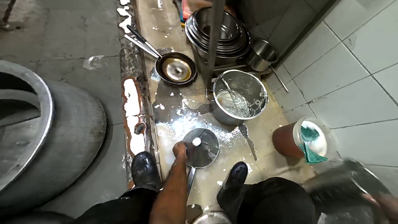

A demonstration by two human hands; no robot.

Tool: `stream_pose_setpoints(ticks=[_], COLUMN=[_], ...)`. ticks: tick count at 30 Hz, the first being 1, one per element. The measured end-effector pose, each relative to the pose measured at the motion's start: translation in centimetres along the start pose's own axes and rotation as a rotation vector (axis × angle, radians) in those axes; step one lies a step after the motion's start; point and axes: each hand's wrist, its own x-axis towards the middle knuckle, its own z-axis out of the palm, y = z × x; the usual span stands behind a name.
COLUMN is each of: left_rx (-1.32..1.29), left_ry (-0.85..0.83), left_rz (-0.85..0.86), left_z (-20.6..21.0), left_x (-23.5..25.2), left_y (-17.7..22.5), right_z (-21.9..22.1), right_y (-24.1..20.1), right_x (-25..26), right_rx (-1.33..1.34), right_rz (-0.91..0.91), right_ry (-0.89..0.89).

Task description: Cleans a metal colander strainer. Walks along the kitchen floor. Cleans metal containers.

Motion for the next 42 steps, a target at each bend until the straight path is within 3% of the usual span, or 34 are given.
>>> stream_pose_setpoints(ticks=[5, 9, 14, 18, 21, 25, 29, 33, 42], left_rx=[-0.079, -0.255, -0.105, 0.126, 0.257, 0.241, 0.268, 0.329, 0.383], left_ry=[-0.036, -0.053, -0.191, -0.099, -0.071, 0.043, -0.005, -0.004, -0.089], left_rz=[0.095, 0.234, 0.579, 0.834, 0.799, 0.789, 0.710, 0.681, 0.528], left_z=[-0.4, 0.0, 0.8, 2.2, 2.8, 4.1, 3.8, 2.6, 1.0], left_x=[-2.0, -4.8, -9.4, -10.5, -11.5, -10.8, -9.4, -9.4, -7.5], left_y=[0.8, 0.6, 0.3, -1.3, -1.4, -1.8, -2.4, -3.3, -7.8], right_z=[7.3, 9.9, 11.0, 9.7, 8.8, 8.2, 8.0, 8.7, 10.8], right_y=[-5.5, -13.1, -21.9, -27.0, -29.4, -31.6, -32.5, -32.3, -29.9], right_x=[11.2, 17.5, 20.6, 21.1, 20.9, 20.9, 21.5, 22.5, 22.4], right_rx=[0.092, 0.095, 0.074, 0.040, 0.019, -0.001, 0.042, 0.219, 0.909], right_rz=[-0.492, -0.764, -0.960, -0.945, -0.902, -0.836, -0.773, -0.681, -0.314], right_ry=[0.114, -0.165, -0.423, -0.676, -0.786, -0.904, -0.920, -0.927, -0.894])
